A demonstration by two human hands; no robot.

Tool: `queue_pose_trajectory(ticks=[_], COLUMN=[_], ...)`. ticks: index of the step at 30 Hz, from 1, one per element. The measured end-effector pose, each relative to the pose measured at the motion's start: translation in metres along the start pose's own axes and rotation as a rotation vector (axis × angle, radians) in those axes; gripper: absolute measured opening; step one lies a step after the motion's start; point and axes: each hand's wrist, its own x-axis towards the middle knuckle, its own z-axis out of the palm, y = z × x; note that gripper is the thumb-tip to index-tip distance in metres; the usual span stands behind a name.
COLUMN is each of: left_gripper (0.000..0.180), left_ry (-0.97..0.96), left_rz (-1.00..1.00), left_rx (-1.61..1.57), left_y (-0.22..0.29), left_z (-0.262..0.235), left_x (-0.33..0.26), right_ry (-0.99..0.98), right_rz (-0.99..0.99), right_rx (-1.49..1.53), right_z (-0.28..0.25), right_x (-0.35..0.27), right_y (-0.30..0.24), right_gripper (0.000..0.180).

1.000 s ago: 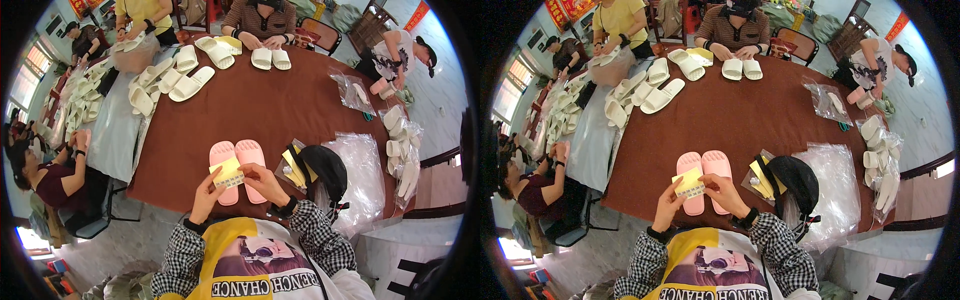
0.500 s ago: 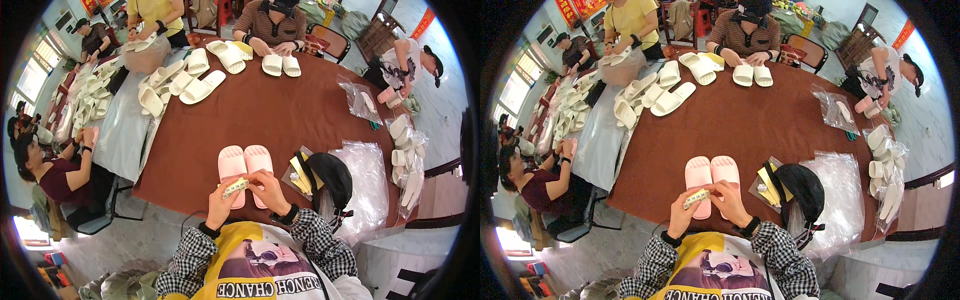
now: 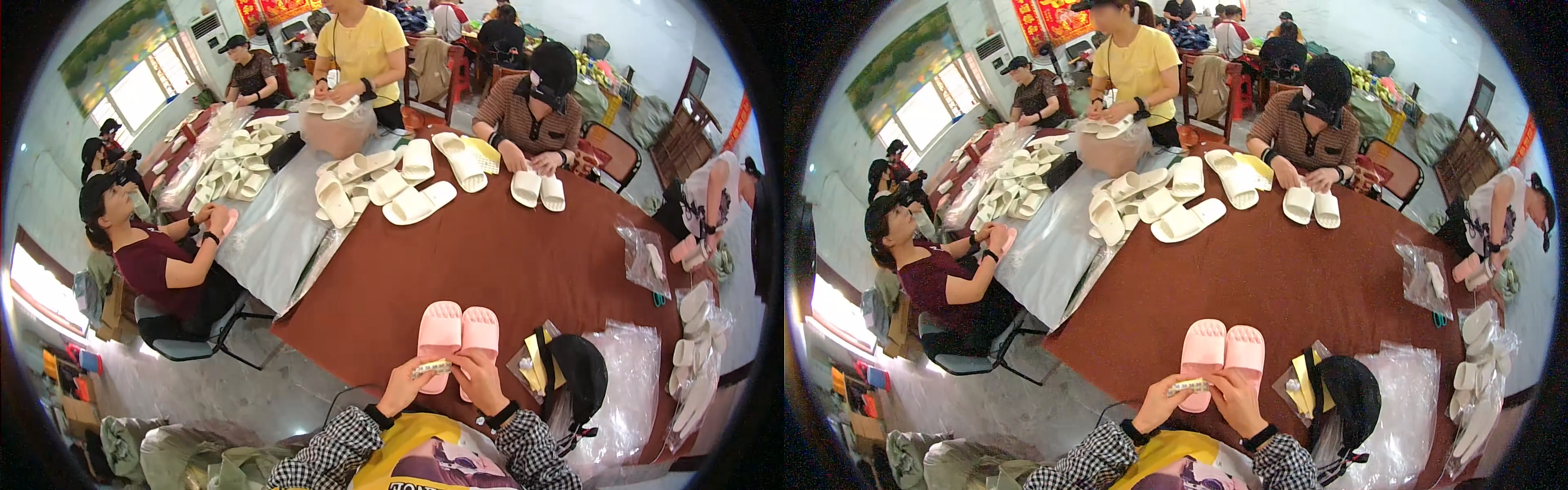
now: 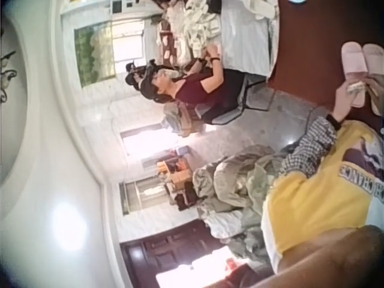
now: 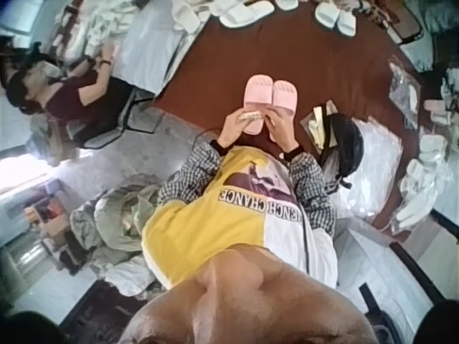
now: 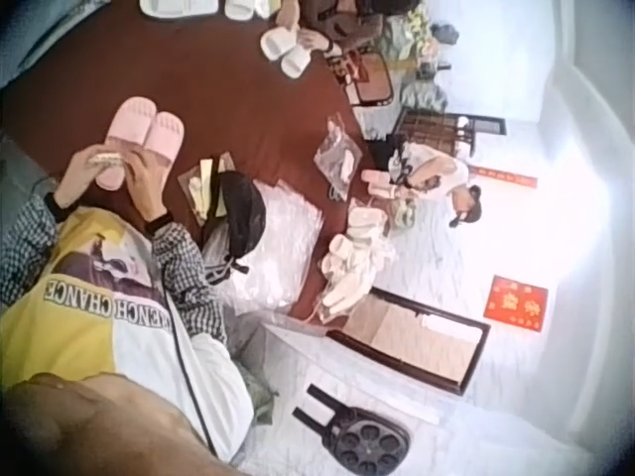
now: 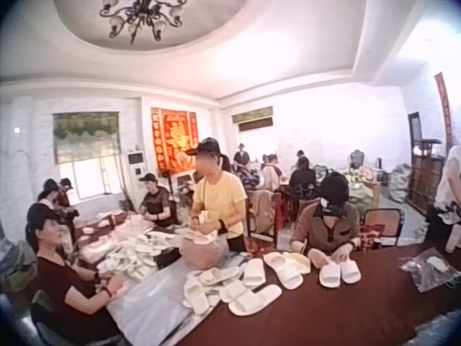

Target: The recorder is applying size or quality labels to pairs of pink and white sandals and then placing them into individual plastic bags.

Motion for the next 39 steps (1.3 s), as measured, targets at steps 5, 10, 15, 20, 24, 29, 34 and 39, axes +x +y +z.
queue_pose_trajectory(ticks=[5,10,15,20,24,29,34,39], left_gripper=[0.030,0.031,0.031,0.028,0.029,0.030,0.025,0.024], left_ry=[-0.027,-0.069,-0.067,-0.062,-0.076,-0.108,-0.100,-0.110], left_rz=[-0.084,-0.160,-0.149,-0.191,-0.254,-0.288,-0.353,-0.347], left_rx=[-0.110,-0.183,-0.138,-0.163,-0.219,-0.308,-0.443,-0.397], left_y=[-0.004,0.001,-0.013,-0.014,-0.020,-0.030,-0.036,-0.030], left_z=[-0.002,-0.004,-0.004,-0.002,-0.002,-0.004,-0.003,-0.003], left_x=[0.000,0.002,0.001,-0.002,0.000,0.000,-0.001,-0.001], right_ry=[-0.001,0.023,-0.035,-0.030,-0.046,-0.050,-0.076,-0.051], right_rz=[-0.044,-0.064,-0.119,-0.134,-0.153,-0.190,-0.226,-0.167], right_rx=[-0.029,-0.067,-0.109,-0.149,-0.199,-0.222,-0.240,-0.169], right_z=[0.006,0.006,0.010,0.011,0.012,0.015,0.013,0.014], right_x=[-0.001,0.001,-0.003,-0.006,-0.009,-0.013,-0.014,-0.016], right_y=[0.003,-0.001,0.004,-0.003,-0.001,0.004,0.002,0.001], right_gripper=[0.019,0.019,0.017,0.017,0.019,0.022,0.021,0.016])
